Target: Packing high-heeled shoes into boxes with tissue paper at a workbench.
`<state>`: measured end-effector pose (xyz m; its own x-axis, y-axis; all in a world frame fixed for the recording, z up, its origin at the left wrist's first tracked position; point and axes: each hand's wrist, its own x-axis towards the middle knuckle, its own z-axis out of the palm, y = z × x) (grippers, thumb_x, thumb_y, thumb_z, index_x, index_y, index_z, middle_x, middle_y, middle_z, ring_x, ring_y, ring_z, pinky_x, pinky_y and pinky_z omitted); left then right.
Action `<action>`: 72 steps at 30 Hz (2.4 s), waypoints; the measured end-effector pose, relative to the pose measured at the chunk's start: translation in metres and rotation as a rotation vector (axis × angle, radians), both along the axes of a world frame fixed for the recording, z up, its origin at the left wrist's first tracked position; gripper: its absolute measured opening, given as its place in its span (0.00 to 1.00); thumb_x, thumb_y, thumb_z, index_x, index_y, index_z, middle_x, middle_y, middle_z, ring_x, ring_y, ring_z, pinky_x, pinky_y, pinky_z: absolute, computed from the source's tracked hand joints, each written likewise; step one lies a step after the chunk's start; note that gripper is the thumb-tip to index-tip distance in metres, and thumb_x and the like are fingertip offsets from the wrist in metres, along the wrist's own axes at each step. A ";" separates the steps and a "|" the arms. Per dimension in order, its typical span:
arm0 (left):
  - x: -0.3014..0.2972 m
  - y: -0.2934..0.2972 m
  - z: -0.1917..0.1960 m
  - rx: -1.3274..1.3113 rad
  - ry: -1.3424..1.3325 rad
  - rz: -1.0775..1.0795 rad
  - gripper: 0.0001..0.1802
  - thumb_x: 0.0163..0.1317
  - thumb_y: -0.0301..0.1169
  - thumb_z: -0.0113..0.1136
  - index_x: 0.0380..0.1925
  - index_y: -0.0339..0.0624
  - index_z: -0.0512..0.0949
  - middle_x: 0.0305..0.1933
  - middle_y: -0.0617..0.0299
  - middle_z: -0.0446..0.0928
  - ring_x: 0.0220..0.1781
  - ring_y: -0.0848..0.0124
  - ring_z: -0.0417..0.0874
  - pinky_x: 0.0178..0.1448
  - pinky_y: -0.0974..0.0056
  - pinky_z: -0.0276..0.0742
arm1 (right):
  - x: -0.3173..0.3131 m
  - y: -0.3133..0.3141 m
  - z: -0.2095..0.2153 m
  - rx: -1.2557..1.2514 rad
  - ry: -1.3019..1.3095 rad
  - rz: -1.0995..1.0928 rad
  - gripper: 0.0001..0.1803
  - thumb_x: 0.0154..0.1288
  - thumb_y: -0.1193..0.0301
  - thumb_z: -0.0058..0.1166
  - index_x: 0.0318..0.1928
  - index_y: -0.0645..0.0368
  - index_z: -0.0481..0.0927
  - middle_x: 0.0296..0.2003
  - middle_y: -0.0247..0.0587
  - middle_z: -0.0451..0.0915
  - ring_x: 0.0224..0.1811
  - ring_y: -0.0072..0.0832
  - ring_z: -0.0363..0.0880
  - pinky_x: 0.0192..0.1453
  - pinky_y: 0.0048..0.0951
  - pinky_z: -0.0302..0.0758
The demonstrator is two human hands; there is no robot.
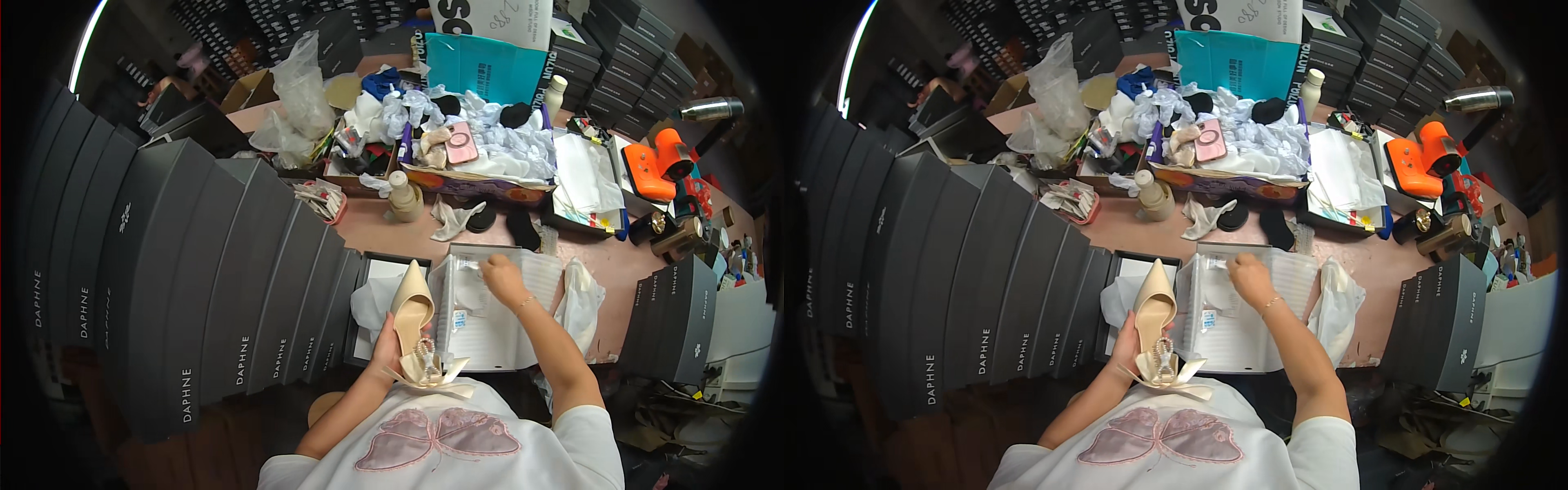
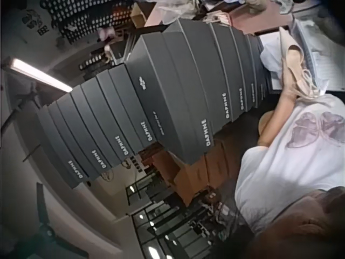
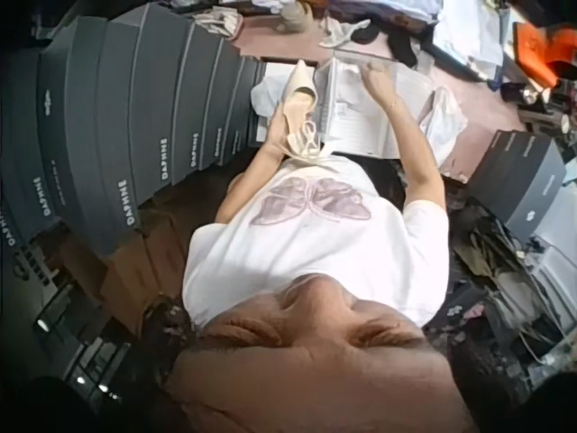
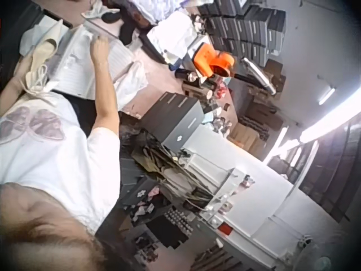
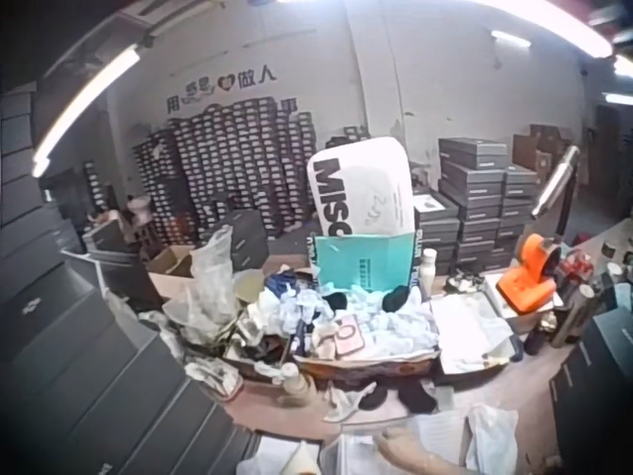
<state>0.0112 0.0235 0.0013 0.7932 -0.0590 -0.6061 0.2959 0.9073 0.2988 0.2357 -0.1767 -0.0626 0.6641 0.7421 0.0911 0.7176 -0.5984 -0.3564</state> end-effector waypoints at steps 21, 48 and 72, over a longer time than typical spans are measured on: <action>0.013 -0.033 0.015 0.132 -0.016 -0.066 0.30 0.72 0.54 0.37 0.63 0.47 0.59 0.60 0.59 0.67 0.61 0.64 0.70 0.63 0.56 0.69 | -0.131 0.024 0.117 0.042 0.001 0.042 0.13 0.67 0.60 0.50 0.40 0.56 0.78 0.19 0.37 0.75 0.18 0.34 0.78 0.19 0.33 0.72; -0.006 -0.006 0.050 0.423 0.065 0.196 0.28 0.63 0.28 0.48 0.64 0.50 0.58 0.58 0.56 0.66 0.52 0.60 0.74 0.53 0.50 0.76 | -0.117 0.012 0.156 0.475 0.435 -0.129 0.07 0.59 0.75 0.56 0.38 0.63 0.81 0.27 0.47 0.76 0.28 0.39 0.77 0.33 0.35 0.75; -0.020 -0.052 0.072 0.526 -0.073 0.184 0.26 0.65 0.22 0.49 0.60 0.45 0.54 0.50 0.59 0.67 0.44 0.73 0.75 0.46 0.66 0.77 | -0.141 0.088 0.056 0.713 1.042 -0.342 0.11 0.56 0.71 0.54 0.37 0.67 0.77 0.30 0.49 0.74 0.31 0.31 0.73 0.36 0.27 0.70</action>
